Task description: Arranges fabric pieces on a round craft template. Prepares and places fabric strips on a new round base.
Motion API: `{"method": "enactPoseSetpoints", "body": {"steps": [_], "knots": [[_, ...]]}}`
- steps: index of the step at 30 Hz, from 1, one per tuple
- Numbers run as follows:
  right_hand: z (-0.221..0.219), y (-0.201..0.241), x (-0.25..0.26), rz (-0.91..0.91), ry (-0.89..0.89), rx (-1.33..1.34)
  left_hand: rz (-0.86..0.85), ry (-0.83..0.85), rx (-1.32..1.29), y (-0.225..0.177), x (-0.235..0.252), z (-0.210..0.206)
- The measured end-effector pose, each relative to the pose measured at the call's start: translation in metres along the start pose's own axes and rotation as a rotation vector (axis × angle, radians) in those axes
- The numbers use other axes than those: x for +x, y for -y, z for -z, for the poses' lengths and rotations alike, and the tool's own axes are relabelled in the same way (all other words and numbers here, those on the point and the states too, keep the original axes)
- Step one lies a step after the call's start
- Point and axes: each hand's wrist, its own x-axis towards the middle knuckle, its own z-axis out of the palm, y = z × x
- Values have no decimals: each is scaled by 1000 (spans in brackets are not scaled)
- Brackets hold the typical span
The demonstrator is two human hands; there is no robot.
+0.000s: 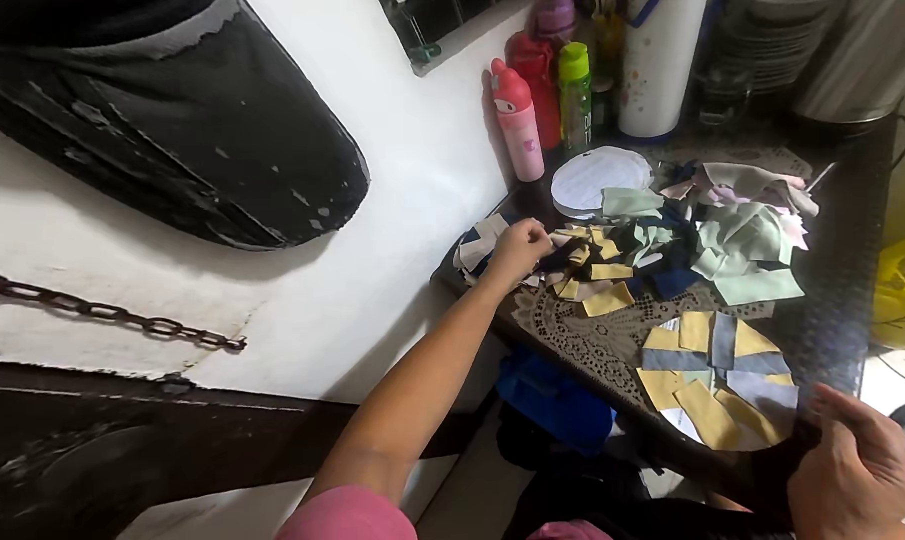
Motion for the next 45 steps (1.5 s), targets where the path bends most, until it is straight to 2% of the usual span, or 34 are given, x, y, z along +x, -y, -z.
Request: {"method": "enactPoseSetpoints", "body": {"steps": [3, 4, 6, 8, 10, 11, 13, 18, 24, 28, 33, 34, 36, 40, 42, 45], "knots": [[-1, 1, 0, -1, 1, -5, 8, -1, -160, -9, 4, 5], [-1, 0, 0, 9, 3, -6, -13, -12, -91, -13, 3, 6], [0, -2, 0, 27, 14, -9, -79, -62, 220, -22, -3, 6], [0, -2, 1, 33, 12, -8, -228, -61, 461, -23, -14, -1], [-1, -2, 0, 24, 1, -7, -437, 31, 527, -21, -27, -15], [-1, -2, 0, 22, -2, -10, -521, 138, 526, -20, -32, -22], [-2, -3, 0, 25, -1, -16, -605, 311, 552, -16, -34, -36], [-3, 1, 0, 6, -23, -23, -427, 495, 692, -26, -25, -49], [-3, 1, 0, 2, -36, -39, -385, 603, 807, -37, -22, -47], [-3, 2, 0, -22, -42, -38, -423, 599, 816, -32, -22, -47], [-4, -1, -1, -9, -55, -22, -318, 562, 842, -57, -27, -43], [-4, -1, -1, -6, -52, -25, -347, 536, 834, -64, -28, -47], [-4, -2, 0, 1, -53, -12, -518, 471, 777, -71, -30, -61], [-4, -3, -1, 0, -72, -2, -1061, 363, 655, -56, -11, -104], [-4, -3, 0, 3, -82, 6, -1173, 362, 650, -53, -1, -118], [-5, -4, 0, 4, -90, 21, -1175, 377, 642, -51, 7, -125]]}}
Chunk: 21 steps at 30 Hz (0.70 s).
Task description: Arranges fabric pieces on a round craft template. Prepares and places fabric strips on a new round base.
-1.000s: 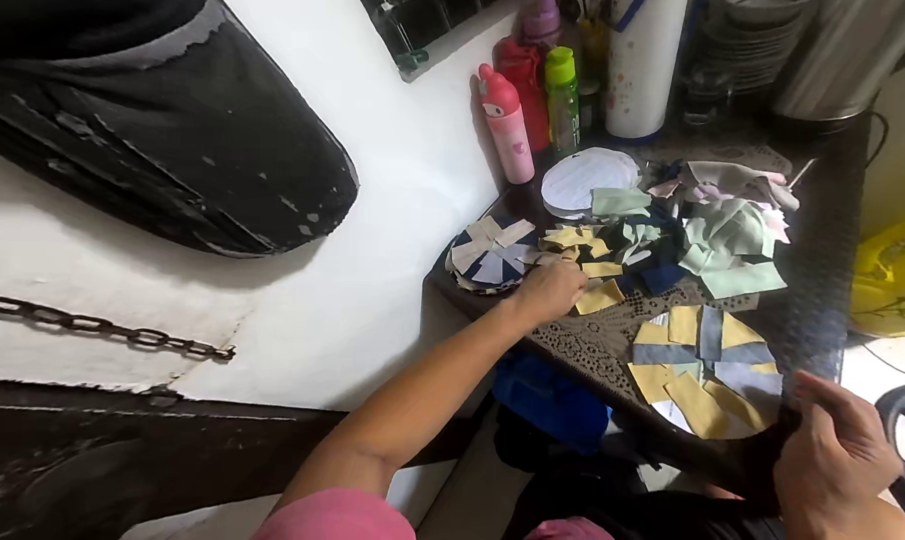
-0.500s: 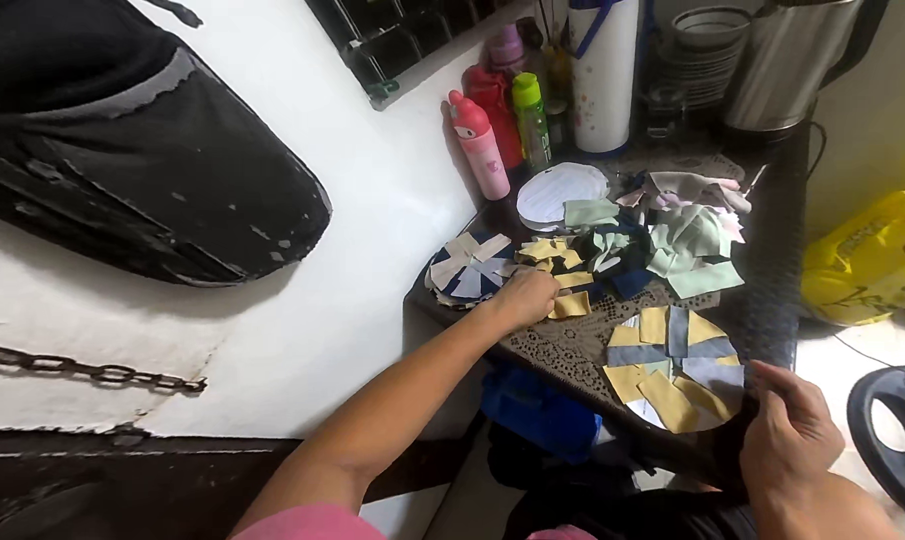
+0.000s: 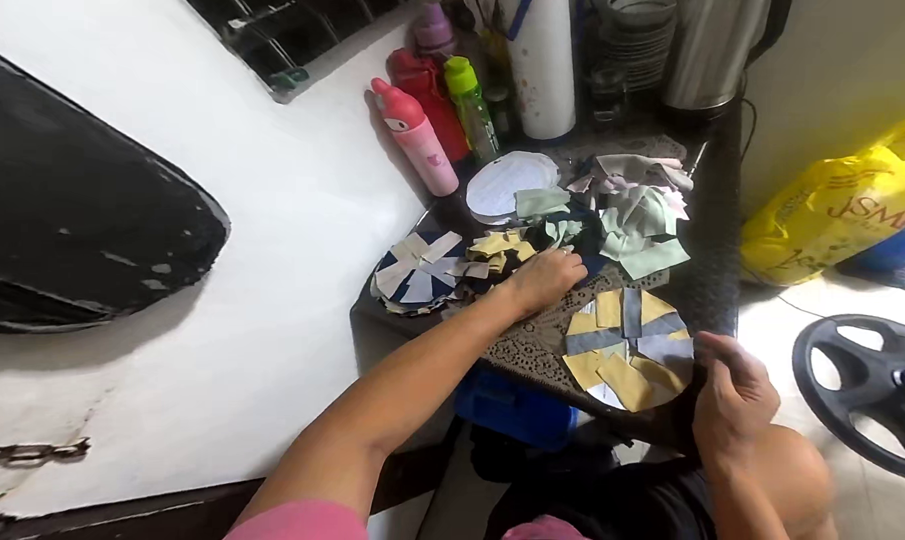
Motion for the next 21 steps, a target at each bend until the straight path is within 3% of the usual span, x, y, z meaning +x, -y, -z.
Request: {"method": "enactPoseSetpoints", "body": {"steps": [5, 12, 18, 21], "knots": [[-1, 0, 0, -4, 1, 6, 298, 57, -310, -3, 0, 16], [-1, 0, 0, -7, 11, -11, 547, -67, -547, -7, -3, 30], [-1, 2, -1, -8, 6, -12, 859, -288, -1289, -19, -1, 50], [-1, 2, -1, 35, 32, -97, 955, -292, -1567, -32, -5, 61]]}}
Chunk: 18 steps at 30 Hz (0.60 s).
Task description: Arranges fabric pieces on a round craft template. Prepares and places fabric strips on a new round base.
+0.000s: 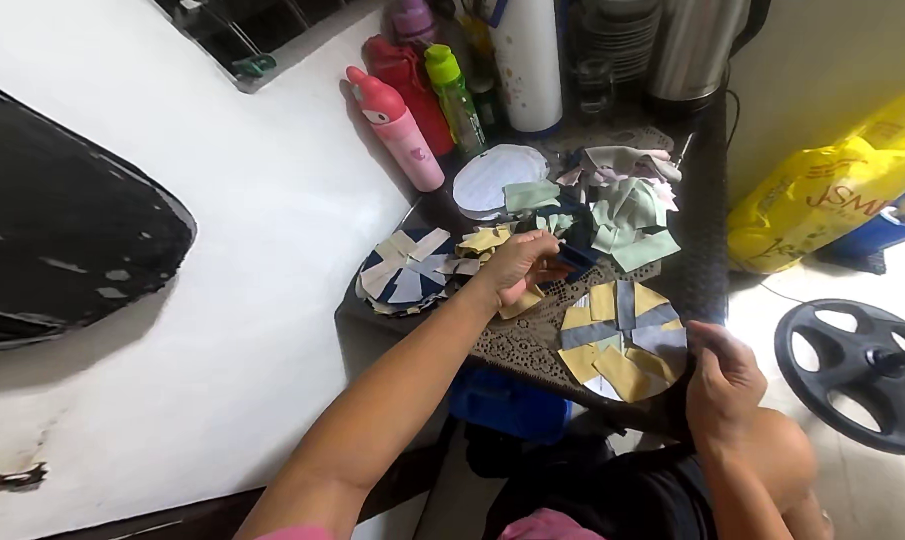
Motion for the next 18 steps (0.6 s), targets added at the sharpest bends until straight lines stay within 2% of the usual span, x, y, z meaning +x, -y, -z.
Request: {"method": "enactPoseSetpoints", "body": {"steps": [4, 6, 10, 12, 14, 16, 18], "knots": [[2, 18, -4, 73, 185, -130, 143, 138, -89, 3, -27, -7], [3, 41, -8, -15, 341, -58, 197, 252, -107, 10, -45, -13], [17, 83, -14, -331, 620, 159, 258, 430, -145, 33, -79, -35], [31, 89, -23, -475, 663, 246, 239, 509, -136, 52, -93, -43], [46, 88, -37, -536, 644, 245, 242, 542, -112, 73, -109, -51], [64, 88, -55, -511, 632, 161, 323, 553, -133, 94, -126, -62], [79, 91, -73, -383, 656, 6, 515, 585, -211, 114, -141, -70]]}}
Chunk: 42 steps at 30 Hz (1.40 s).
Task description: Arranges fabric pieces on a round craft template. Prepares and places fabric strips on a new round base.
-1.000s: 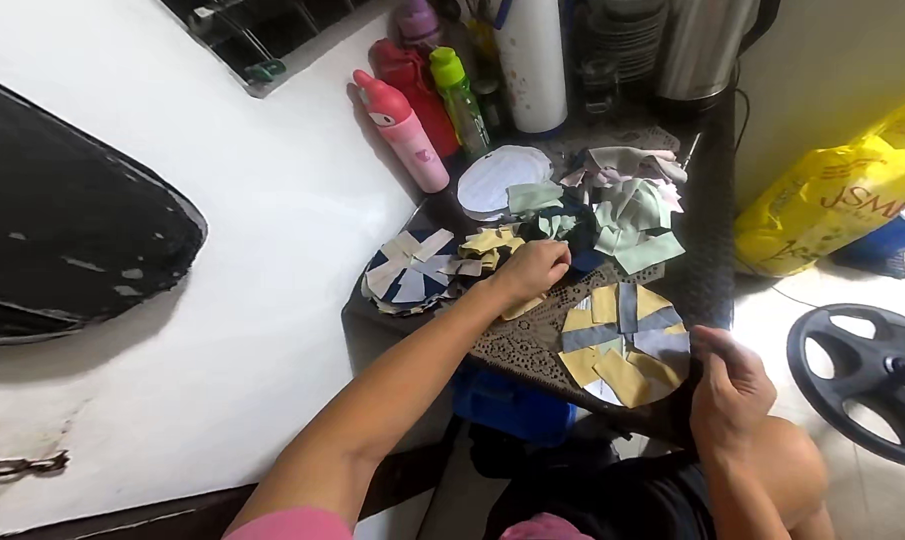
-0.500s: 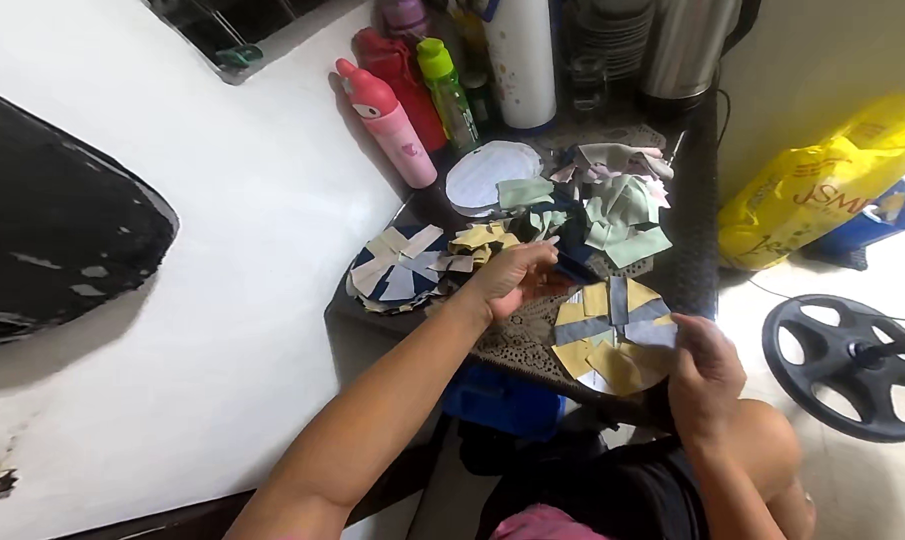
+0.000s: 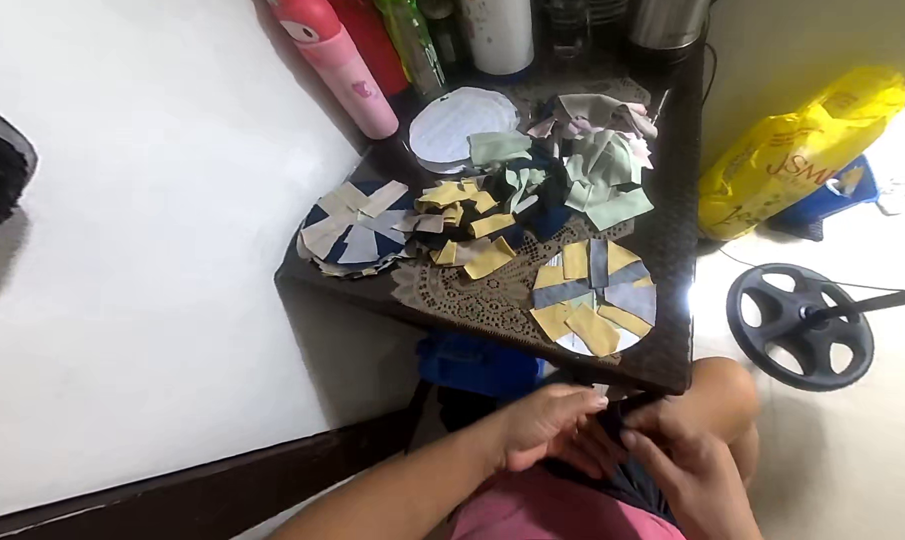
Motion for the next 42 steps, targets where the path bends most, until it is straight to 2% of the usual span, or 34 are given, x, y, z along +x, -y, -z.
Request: {"method": "enactPoseSetpoints", "body": {"steps": [3, 5, 8, 12, 15, 18, 21, 23, 28, 32, 37, 40, 42], "knots": [[-3, -6, -23, 190, -38, -273, 233, 103, -174, 22, 6, -7], [-6, -16, -32, 303, -87, -363, 279, 139, -259, 26, 9, -10], [-7, -31, -42, 421, -167, -405, 188, 152, -277, 28, 8, -13], [-4, -42, -54, 471, -234, -418, -12, 95, -101, 28, 9, -14], [-1, -43, -64, 397, -206, -270, -158, 37, 73, 29, 9, -16], [8, -44, -66, 187, -203, -17, -280, 28, 221, 27, 9, -17], [17, -39, -60, -49, -80, 235, -317, 17, 341, 24, 8, -22], [15, -32, -56, -166, -20, 307, -343, 5, 395, 24, 9, -24], [5, -29, -53, -301, -75, 454, -369, -72, 361, 25, 10, -21], [-2, -28, -51, -321, -124, 577, -458, -178, 155, 29, 11, -25], [-21, -25, -50, -182, -272, 493, -474, -124, -106, 42, 6, -29], [-26, -25, -53, -81, -254, 297, -534, -178, -50, 49, 6, -31], [-22, -27, -53, -19, -218, 200, -609, -180, 127, 46, 6, -30]]}}
